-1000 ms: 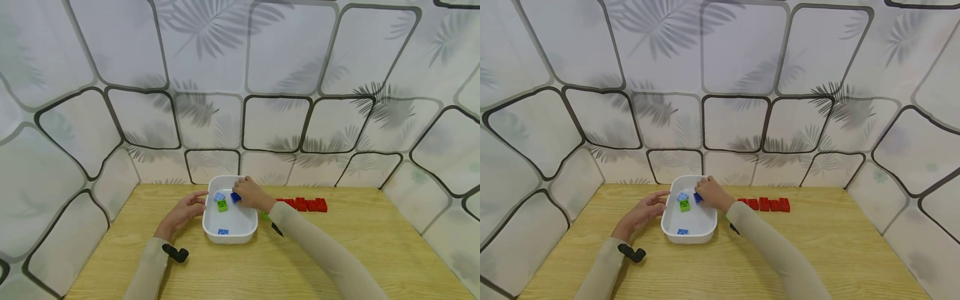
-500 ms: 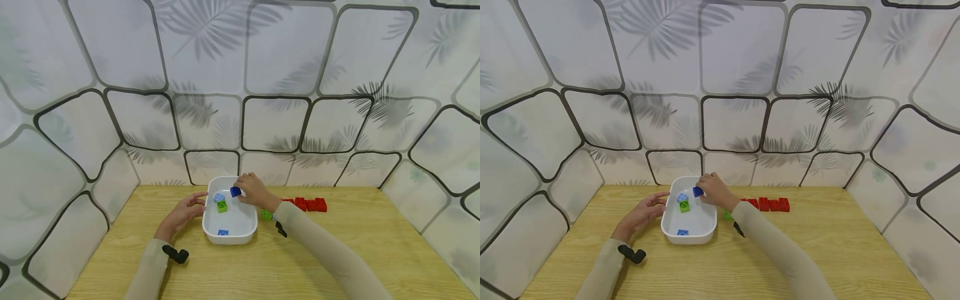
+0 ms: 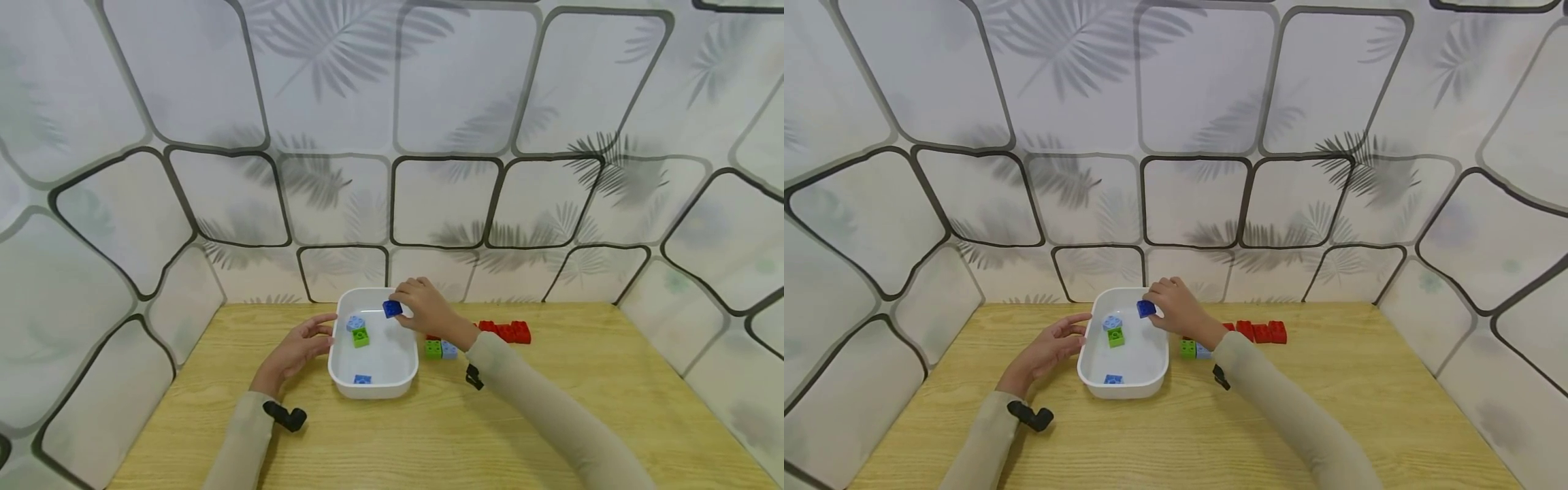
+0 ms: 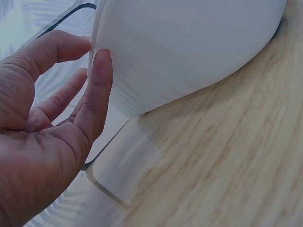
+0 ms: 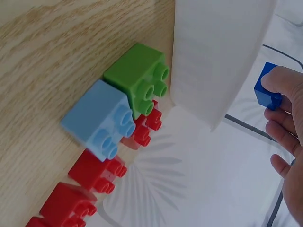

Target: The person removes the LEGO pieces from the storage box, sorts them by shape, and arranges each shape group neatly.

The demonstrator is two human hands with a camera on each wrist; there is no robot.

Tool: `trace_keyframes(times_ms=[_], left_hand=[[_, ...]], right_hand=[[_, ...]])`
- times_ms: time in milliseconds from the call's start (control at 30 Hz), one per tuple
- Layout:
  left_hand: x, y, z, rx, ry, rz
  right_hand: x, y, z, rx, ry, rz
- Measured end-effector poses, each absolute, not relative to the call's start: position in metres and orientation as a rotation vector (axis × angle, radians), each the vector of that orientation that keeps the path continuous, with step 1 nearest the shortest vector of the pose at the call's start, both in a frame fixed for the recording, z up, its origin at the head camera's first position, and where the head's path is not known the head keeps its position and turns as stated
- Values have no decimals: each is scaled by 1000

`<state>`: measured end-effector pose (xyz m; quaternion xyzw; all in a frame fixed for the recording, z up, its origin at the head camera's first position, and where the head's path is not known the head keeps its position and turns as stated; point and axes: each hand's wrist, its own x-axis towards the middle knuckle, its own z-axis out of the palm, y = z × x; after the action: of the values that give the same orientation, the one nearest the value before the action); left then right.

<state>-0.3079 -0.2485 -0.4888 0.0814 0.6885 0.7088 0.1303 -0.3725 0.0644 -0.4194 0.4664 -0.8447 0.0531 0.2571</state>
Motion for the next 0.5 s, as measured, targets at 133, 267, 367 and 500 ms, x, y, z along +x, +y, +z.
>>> trace_keyframes(times_ms=[133, 267, 367, 500], left_hand=[[-308, -249, -488, 238, 2004, 2056], [-307, -249, -488, 241, 2007, 2050], [-307, -249, -487, 247, 2007, 2049], [-307, -250, -488, 255, 2001, 2049]], right_hand=[[-368, 75, -417, 1269, -2266, 177], [-365, 87, -417, 1277, -2248, 219], [-363, 97, -419, 1286, -2228, 252], [-362, 112, -422, 1292, -2216, 270]])
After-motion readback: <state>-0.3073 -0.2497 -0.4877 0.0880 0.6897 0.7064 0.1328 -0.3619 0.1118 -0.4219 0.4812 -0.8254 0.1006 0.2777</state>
